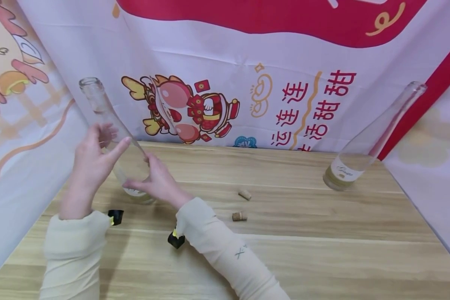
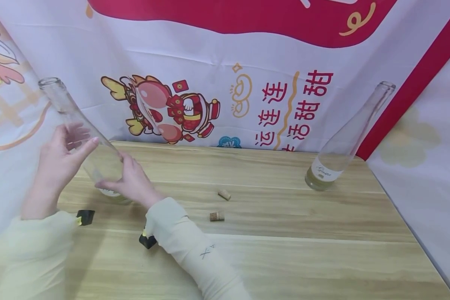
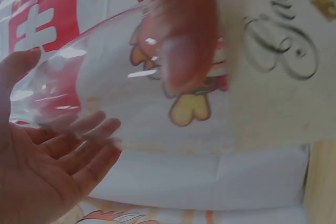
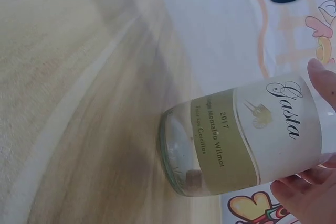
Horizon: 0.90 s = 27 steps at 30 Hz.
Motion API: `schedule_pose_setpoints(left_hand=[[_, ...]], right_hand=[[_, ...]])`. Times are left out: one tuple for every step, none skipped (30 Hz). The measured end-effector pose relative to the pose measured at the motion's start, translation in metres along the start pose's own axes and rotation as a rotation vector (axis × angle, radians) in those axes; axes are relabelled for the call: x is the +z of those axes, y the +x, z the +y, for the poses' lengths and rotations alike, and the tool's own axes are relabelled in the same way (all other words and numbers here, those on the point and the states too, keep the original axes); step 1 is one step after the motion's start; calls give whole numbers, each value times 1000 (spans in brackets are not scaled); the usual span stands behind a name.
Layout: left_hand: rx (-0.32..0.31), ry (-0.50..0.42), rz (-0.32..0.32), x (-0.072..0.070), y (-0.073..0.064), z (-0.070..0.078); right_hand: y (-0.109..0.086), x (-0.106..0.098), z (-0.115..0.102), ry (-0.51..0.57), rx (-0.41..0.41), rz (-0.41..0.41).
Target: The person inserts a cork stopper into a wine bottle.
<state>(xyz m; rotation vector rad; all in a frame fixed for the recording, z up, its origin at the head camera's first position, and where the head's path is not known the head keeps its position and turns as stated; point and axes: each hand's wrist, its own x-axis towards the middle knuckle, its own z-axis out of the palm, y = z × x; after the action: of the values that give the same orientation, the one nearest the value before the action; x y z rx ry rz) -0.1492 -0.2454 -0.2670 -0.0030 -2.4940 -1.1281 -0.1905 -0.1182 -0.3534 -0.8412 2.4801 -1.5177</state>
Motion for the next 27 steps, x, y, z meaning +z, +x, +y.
schedule_pose_setpoints(left_hand=[[-13,-22,-15,2,2,-2],[-25,-45,-27,4,3,-3],[-39,-71,-37,6,4,-5],[-49,-98,-42,8,5,-6],[-58,-121,-41,10,6,-7],[-61,-144,-36,12,7,-8],[-55,-173,-30,14,7,-9],[-44,-195,-21,15,7,-10],[-33,-217,-12,16,7,-10],[-19,-234,-5,17,7,-10],[-6,-251,-1,18,7,-10],[9,-266,-1,18,7,-10],[22,-276,-2,19,6,-9],[30,-280,-6,19,6,-8],[38,-284,-11,19,5,-7],[49,-289,-17,19,4,-6],[60,-304,-25,19,3,-5],[70,-314,-32,20,1,-4],[75,-324,-37,20,0,-3],[84,-337,-40,21,-1,-2],[90,-352,-44,21,-2,-1],[96,-366,-45,22,-3,1],[101,-377,-49,23,-5,3],[107,-380,-53,23,-6,5],[113,-379,-59,24,-8,8],[122,-378,-64,25,-10,11],[131,-375,-74,25,-12,14]], right_hand=[[0,1,0,-1,-2,2],[0,1,0,-7,-3,5],[0,2,0,-9,-2,8],[-1,2,0,-11,3,10],[-1,2,-1,-12,10,12],[-1,1,-1,-13,15,14],[-1,1,-1,-10,20,16],[-1,1,-1,-6,24,17],[-1,1,-1,-3,28,19],[-1,0,-2,-4,29,21],[-2,0,-2,-3,29,23],[-2,0,-2,0,28,23],[-3,-1,-2,0,28,22],[-3,-2,-2,-5,29,19],[-4,-3,-2,-8,35,13],[-6,-4,-3,-10,41,6],[-7,-6,-3,-19,46,-2],[-8,-8,-4,-28,54,-12],[-10,-10,-5,-37,60,-25],[-11,-13,-6,-47,64,-38],[-13,-16,-7,-56,68,-51],[-15,-19,-7,-65,65,-63],[-17,-22,-8,-74,59,-74],[-19,-26,-8,-73,57,-87],[-22,-29,-9,-72,53,-100],[-24,-33,-9,-76,53,-109],[-27,-37,-9,-81,53,-118]])
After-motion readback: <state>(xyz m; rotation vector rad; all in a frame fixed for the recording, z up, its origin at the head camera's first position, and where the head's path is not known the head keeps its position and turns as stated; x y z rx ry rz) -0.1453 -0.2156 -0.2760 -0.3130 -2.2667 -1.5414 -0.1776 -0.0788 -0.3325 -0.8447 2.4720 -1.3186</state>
